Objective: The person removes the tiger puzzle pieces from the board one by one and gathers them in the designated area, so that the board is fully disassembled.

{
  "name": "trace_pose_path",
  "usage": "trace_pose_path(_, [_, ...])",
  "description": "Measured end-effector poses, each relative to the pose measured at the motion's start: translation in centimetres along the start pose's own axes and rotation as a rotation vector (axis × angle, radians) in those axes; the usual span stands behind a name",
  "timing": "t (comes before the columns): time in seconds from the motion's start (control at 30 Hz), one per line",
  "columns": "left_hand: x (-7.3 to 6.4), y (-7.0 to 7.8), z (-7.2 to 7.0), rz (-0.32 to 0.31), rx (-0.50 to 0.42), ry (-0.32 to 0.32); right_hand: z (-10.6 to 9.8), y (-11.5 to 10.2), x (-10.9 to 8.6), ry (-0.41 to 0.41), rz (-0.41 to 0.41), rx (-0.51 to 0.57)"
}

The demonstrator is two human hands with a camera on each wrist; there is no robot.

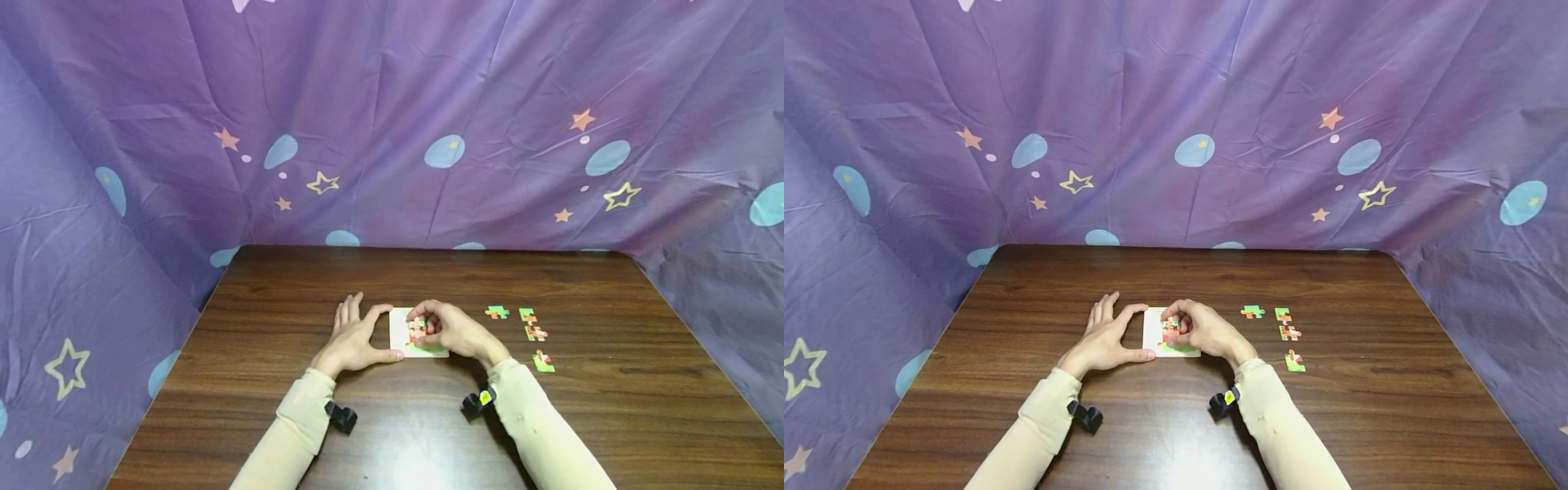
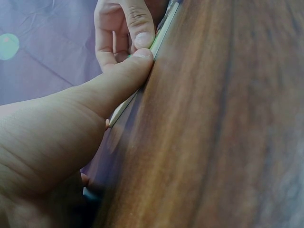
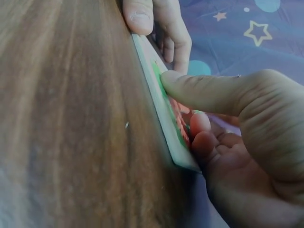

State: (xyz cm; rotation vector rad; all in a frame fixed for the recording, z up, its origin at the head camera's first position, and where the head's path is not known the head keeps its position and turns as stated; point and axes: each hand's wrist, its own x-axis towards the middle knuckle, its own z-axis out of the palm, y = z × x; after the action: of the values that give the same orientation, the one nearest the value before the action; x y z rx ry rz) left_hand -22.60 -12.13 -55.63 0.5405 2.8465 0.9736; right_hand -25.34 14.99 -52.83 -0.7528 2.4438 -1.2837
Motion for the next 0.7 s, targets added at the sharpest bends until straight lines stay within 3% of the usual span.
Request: trace_pose_path(0.7, [0.09,-0.22,0.18,-0.001,-0.012,0.009,-0.61,0.45,-0.36,0.029,-0.053,-0.093])
